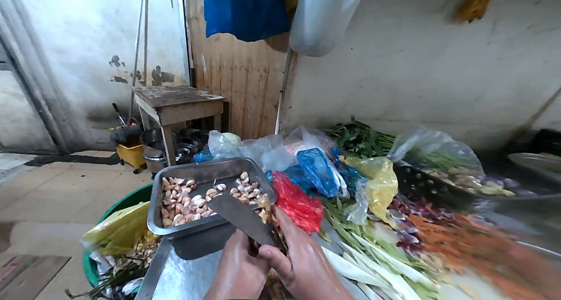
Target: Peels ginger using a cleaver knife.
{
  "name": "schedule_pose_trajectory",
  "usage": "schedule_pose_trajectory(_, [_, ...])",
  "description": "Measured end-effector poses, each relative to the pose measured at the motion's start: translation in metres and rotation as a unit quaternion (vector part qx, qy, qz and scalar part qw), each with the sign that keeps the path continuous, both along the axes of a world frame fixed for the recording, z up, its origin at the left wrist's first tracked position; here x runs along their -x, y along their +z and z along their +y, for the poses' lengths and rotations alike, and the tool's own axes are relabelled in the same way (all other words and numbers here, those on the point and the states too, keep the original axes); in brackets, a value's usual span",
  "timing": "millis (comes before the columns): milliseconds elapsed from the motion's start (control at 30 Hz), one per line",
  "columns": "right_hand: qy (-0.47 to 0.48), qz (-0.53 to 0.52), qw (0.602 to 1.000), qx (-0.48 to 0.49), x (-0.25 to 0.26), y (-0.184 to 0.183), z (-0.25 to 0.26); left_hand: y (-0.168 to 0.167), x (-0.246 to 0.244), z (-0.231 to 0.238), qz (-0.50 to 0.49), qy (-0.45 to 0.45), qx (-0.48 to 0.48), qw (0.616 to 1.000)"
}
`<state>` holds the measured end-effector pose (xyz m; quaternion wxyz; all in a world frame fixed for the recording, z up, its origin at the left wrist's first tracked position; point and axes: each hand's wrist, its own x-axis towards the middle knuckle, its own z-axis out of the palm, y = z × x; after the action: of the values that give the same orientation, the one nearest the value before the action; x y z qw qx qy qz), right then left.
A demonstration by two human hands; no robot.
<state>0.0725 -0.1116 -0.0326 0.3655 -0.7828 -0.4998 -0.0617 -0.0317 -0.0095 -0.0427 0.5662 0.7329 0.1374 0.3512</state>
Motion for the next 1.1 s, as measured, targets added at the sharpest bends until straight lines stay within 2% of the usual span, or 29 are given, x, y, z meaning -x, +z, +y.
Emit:
schedule_pose_trajectory(133, [-0.011,0.026,1.0,0.011,-0.001,0.003,-0.001,0.004,0.0,-0.008,0.065,0.006,-0.024,0.998])
schedule_pose_trajectory(233, [-0.013,0.04,0.999,0.021,-0.002,0.004,-0.002,0.006,-0.001,-0.012,0.08,-0.004,-0.001,0.997])
schedule_pose_trajectory(500, [-0.013,-0.016,1.0,0.005,-0.01,-0.003,0.002,0.018,0.001,-0.01,0.135,-0.019,0.056,0.989])
schedule_pose_trajectory(600, [-0.012,0.008,1.0,0.021,-0.011,-0.002,0.003,0.019,0.0,-0.013,0.164,0.002,0.017,0.986])
schedule_pose_trajectory(700, [-0.021,-0.023,0.999,0.013,-0.015,-0.003,0.003,0.025,0.001,-0.015,0.197,0.013,-0.007,0.98])
schedule_pose_trajectory(767, [-0.02,-0.05,0.999,-0.009,-0.019,-0.008,0.005,0.024,-0.001,-0.015,0.15,-0.012,0.099,0.984])
schedule_pose_trajectory(833, [-0.014,-0.068,0.997,-0.036,-0.022,-0.012,0.006,0.022,-0.004,-0.015,0.082,-0.055,0.25,0.963])
schedule_pose_trajectory(867, [-0.005,-0.067,0.996,-0.056,-0.023,-0.015,0.007,0.022,-0.004,-0.015,0.061,-0.075,0.296,0.95])
schedule_pose_trajectory(1000, [0.058,0.015,0.994,-0.095,-0.031,-0.02,0.006,0.02,-0.002,-0.004,0.042,-0.131,0.335,0.932])
schedule_pose_trajectory(1100, [0.08,0.025,0.992,-0.099,-0.033,-0.016,0.005,0.019,-0.001,0.003,0.043,-0.158,0.359,0.919])
